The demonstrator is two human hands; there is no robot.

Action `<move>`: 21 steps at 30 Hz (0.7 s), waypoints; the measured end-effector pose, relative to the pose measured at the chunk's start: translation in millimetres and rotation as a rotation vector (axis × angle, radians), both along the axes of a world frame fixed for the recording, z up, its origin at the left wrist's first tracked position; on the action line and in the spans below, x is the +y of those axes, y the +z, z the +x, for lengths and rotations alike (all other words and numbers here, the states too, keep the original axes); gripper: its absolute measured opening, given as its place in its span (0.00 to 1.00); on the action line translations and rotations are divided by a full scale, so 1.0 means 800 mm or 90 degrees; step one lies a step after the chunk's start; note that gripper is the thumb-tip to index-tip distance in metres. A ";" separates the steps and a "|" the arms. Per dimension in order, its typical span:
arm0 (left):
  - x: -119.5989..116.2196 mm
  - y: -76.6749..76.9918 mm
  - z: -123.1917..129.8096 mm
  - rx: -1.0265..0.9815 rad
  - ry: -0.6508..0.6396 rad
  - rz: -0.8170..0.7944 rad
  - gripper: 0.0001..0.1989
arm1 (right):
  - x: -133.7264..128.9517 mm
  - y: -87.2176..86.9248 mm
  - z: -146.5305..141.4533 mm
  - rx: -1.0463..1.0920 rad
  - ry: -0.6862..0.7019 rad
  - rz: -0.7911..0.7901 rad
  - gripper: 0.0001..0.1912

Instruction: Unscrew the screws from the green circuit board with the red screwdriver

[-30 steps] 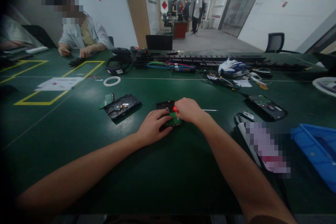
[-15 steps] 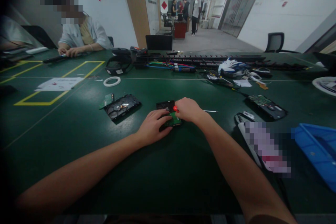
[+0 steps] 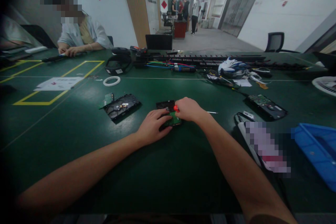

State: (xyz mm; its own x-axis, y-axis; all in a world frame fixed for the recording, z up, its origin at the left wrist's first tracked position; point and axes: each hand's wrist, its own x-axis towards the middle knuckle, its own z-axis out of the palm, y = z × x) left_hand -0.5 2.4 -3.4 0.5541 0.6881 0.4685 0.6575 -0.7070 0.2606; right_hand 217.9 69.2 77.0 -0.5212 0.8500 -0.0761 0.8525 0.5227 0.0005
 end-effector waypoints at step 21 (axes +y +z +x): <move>-0.001 0.002 -0.002 -0.004 -0.001 -0.019 0.20 | -0.004 0.051 0.017 1.104 -0.102 -0.056 0.25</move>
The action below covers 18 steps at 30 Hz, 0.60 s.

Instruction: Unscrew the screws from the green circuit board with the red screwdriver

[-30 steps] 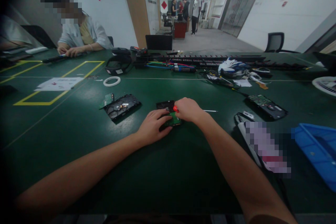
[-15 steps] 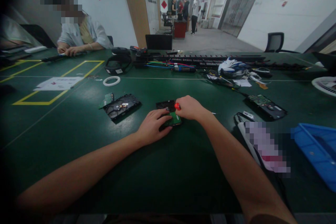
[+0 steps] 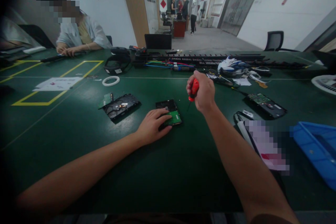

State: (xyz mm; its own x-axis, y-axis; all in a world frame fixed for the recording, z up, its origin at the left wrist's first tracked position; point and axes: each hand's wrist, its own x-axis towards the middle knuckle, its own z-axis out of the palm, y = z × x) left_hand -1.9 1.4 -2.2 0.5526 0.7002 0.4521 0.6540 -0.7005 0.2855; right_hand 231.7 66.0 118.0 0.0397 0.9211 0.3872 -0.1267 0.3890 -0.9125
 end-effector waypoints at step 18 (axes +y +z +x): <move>0.000 0.002 0.000 0.003 0.002 0.006 0.20 | -0.012 0.010 -0.011 0.086 -0.020 0.040 0.29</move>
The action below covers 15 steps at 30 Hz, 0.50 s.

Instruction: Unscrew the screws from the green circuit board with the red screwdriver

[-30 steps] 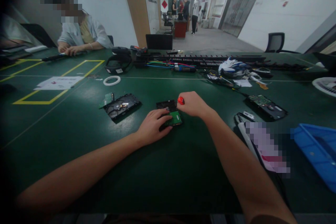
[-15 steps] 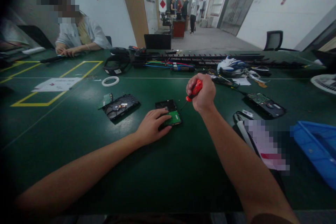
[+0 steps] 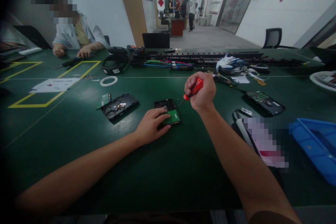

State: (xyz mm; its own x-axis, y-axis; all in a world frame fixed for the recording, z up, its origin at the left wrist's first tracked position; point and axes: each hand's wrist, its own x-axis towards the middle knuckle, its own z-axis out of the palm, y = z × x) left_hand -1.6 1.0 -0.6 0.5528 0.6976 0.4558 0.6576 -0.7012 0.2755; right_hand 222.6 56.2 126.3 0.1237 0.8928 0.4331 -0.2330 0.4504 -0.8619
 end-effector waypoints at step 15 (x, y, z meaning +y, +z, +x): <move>0.000 -0.002 0.000 -0.011 0.000 0.003 0.22 | -0.007 0.005 -0.009 0.004 0.003 -0.004 0.27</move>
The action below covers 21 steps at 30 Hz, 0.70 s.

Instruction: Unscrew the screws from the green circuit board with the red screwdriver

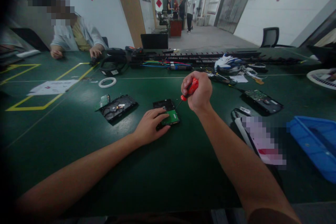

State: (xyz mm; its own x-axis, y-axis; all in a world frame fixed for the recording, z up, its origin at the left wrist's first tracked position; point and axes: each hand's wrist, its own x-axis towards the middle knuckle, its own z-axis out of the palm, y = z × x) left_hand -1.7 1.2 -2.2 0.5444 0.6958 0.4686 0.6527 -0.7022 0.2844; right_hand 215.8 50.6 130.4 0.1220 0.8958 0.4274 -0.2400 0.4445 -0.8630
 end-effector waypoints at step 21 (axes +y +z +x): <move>-0.002 0.005 0.002 -0.003 0.003 -0.002 0.19 | 0.002 -0.009 -0.004 -0.002 -0.008 0.003 0.31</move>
